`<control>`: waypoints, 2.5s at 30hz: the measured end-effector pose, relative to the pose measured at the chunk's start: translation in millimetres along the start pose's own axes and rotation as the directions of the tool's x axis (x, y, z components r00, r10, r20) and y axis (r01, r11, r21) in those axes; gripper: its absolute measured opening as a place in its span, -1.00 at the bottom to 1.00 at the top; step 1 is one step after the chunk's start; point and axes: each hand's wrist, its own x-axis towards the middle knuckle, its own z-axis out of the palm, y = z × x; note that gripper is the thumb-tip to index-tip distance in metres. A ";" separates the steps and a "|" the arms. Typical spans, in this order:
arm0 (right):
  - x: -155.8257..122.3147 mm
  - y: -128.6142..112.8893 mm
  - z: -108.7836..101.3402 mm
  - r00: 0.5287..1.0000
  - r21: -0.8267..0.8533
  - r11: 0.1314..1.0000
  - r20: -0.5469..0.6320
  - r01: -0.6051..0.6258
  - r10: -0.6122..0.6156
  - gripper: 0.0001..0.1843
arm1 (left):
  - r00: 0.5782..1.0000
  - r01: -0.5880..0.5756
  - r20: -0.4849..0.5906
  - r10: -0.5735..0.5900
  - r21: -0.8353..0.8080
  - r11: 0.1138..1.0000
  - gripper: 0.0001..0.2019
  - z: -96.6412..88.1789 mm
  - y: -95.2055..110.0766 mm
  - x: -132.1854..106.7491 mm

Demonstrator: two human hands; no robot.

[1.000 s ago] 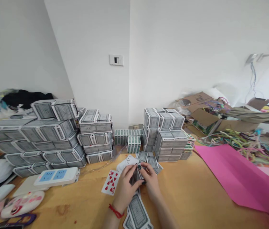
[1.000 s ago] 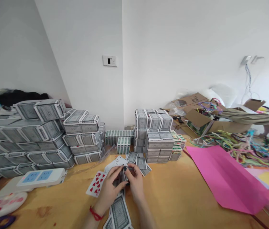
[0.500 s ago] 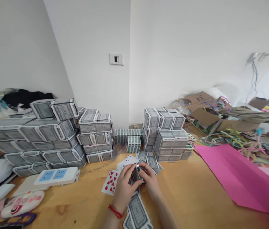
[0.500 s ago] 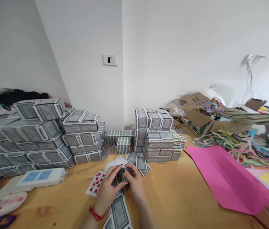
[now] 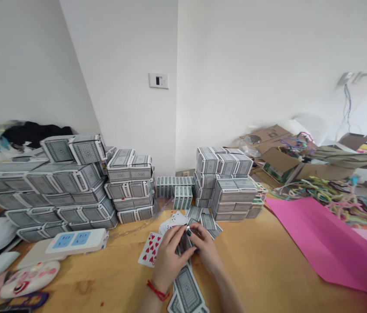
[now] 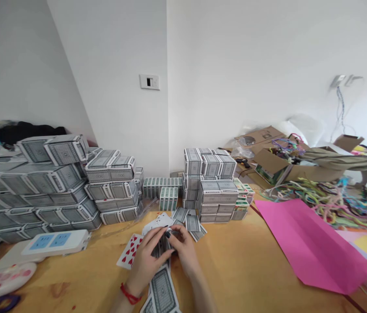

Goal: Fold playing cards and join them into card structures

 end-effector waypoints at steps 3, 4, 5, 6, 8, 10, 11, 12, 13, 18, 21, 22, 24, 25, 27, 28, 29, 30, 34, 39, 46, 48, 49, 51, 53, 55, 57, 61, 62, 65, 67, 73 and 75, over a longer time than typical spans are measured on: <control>-0.2 2.1 -0.6 1.000 0.007 1.000 0.000 -0.020 0.020 -0.71 | 1.000 -0.017 -0.004 0.017 0.016 1.000 -0.53 -0.5 -0.5 0.0; -0.4 2.6 -0.6 1.000 0.010 1.000 0.004 -0.028 0.028 -0.71 | 1.000 -0.020 -0.007 0.020 0.019 1.000 -0.52 -0.5 -1.1 -0.1; -0.6 2.9 -0.5 0.999 0.013 0.999 0.010 -0.037 0.037 -0.70 | 1.000 -0.022 -0.010 0.022 0.021 1.000 -0.52 -0.5 -1.9 -0.3; -0.8 2.9 -0.3 0.999 0.017 0.999 0.016 -0.045 0.045 -0.69 | 1.000 -0.023 -0.012 0.024 0.023 0.999 -0.51 -0.3 -2.8 -0.5; -1.1 2.1 0.2 0.998 0.024 0.998 0.025 -0.052 0.051 -0.68 | 0.999 -0.029 -0.017 0.029 0.026 0.999 -0.51 0.2 -4.5 -0.9; -1.4 0.6 0.8 0.998 0.027 0.998 0.032 -0.053 0.052 -0.69 | 0.999 -0.029 -0.021 0.030 0.031 0.999 -0.50 1.0 -5.7 -1.4; -1.6 -0.3 1.1 0.998 0.025 0.998 0.033 -0.051 0.050 -0.69 | 0.999 -0.026 -0.023 0.027 0.037 0.999 -0.50 1.4 -6.1 -1.7; -1.8 -1.0 1.4 0.998 0.022 0.999 0.033 -0.047 0.046 -0.70 | 0.999 -0.022 -0.027 0.023 0.043 0.999 -0.50 1.7 -6.2 -1.9; -2.0 -1.7 1.7 0.999 0.022 0.999 0.034 -0.041 0.040 -0.71 | 0.999 -0.018 -0.029 0.020 0.048 0.999 -0.50 1.9 -6.1 -2.1; -3.0 -2.7 2.8 0.995 0.072 0.997 0.097 -0.038 0.031 -0.75 | 1.000 -0.022 -0.014 0.023 0.033 0.999 -0.53 0.6 -2.4 -2.2; -3.2 -2.8 2.6 0.990 0.109 0.990 0.121 -0.091 0.077 -0.75 | 1.000 -0.016 0.004 0.015 0.009 1.000 -0.55 -0.6 1.7 -1.4; -3.2 -2.9 2.5 0.989 0.118 0.988 0.119 -0.099 0.085 -0.74 | 1.000 -0.008 0.014 0.008 -0.002 1.000 -0.56 -0.9 3.1 -1.2; -3.1 -2.9 2.4 0.990 0.135 0.986 0.111 -0.102 0.088 -0.75 | 0.999 0.011 0.037 -0.010 -0.029 1.000 -0.54 -1.0 5.2 -1.1; -3.1 -2.8 2.3 0.991 0.144 0.984 0.107 -0.101 0.085 -0.76 | 0.999 0.021 0.048 -0.019 -0.043 0.999 -0.53 -0.9 5.8 -1.3; -2.8 -2.2 2.1 0.990 0.162 0.981 0.107 -0.104 0.088 -0.77 | 0.997 0.038 0.064 -0.033 -0.073 0.997 -0.50 -0.4 6.0 -1.7; -2.6 -1.6 1.9 0.990 0.172 0.979 0.108 -0.112 0.094 -0.78 | 0.997 0.044 0.069 -0.038 -0.088 0.995 -0.49 -0.2 5.8 -2.0; -2.4 -0.8 1.6 0.989 0.181 0.976 0.110 -0.122 0.103 -0.77 | 0.997 0.048 0.071 -0.041 -0.104 0.993 -0.50 -0.1 5.6 -2.1; -2.0 0.2 1.2 0.987 0.192 0.973 0.112 -0.131 0.111 -0.77 | 0.996 0.052 0.072 -0.044 -0.119 0.992 -0.51 -0.1 5.4 -2.2; -0.2 5.3 -0.1 0.981 0.236 0.955 0.124 -0.178 0.152 -0.74 | 0.996 0.073 0.072 -0.061 -0.179 0.981 -0.54 -2.0 6.6 -0.7; -0.4 4.2 -1.3 0.974 0.260 0.942 0.129 -0.213 0.185 -0.73 | 0.995 0.094 0.041 -0.087 -0.249 0.964 -0.54 -3.5 10.5 1.9; -6.6 -10.7 -0.9 0.951 0.325 0.901 0.208 -0.286 0.227 -0.73 | 0.996 0.087 0.040 -0.079 -0.283 0.955 -0.54 -5.2 11.6 3.4; -6.7 -11.0 -0.5 0.951 0.327 0.900 0.207 -0.287 0.228 -0.73 | 0.996 0.085 0.049 -0.074 -0.280 0.956 -0.53 -5.5 11.1 3.6; -6.5 -10.5 -0.4 0.951 0.327 0.900 0.206 -0.288 0.229 -0.75 | 0.996 0.084 0.057 -0.071 -0.278 0.957 -0.53 -5.4 10.5 3.5; -5.9 -8.9 -0.7 0.949 0.332 0.896 0.211 -0.294 0.234 -0.79 | 0.996 0.081 0.069 -0.065 -0.277 0.957 -0.52 -4.8 9.0 3.0; -5.4 -7.3 -1.5 0.947 0.341 0.890 0.215 -0.303 0.240 -0.82 | 0.995 0.080 0.078 -0.061 -0.274 0.958 -0.51 -4.1 7.4 2.1; -5.0 -6.3 -2.3 0.945 0.344 0.886 0.216 -0.310 0.246 -0.83 | 0.994 0.082 0.093 -0.059 -0.270 0.959 -0.50 -3.8 6.3 1.5; -4.6 -5.7 -2.8 0.944 0.340 0.887 0.213 -0.313 0.251 -0.81 | 0.992 0.088 0.106 -0.061 -0.273 0.958 -0.51 -4.2 6.2 1.5; -3.8 -4.5 -2.9 0.950 0.299 0.907 0.185 -0.298 0.251 -0.76 | 0.992 0.118 0.089 -0.095 -0.313 0.942 -0.54 -5.4 8.2 2.5; -3.8 -4.4 -2.9 0.950 0.284 0.911 0.173 -0.300 0.259 -0.75 | 0.991 0.126 0.083 -0.104 -0.324 0.938 -0.55 -5.5 8.9 2.7; -4.7 -4.6 -3.1 0.932 0.263 0.899 0.188 -0.350 0.309 -0.71 | 0.992 0.125 0.061 -0.111 -0.346 0.930 -0.56 -4.9 10.5 2.9; -5.6 -4.6 -3.5 0.909 0.274 0.876 0.246 -0.397 0.336 -0.67 | 0.993 0.115 0.037 -0.109 -0.351 0.929 -0.57 -4.2 10.9 2.8; -5.7 -0.6 -3.8 0.895 0.349 0.832 0.280 -0.431 0.347 -0.66 | 0.995 0.101 0.035 -0.094 -0.355 0.930 -0.53 -3.2 10.0 3.2; -5.5 -0.6 -2.6 0.909 0.367 0.836 0.251 -0.408 0.334 -0.62 | 0.995 0.098 0.053 -0.084 -0.355 0.930 -0.52 -4.3 10.7 3.6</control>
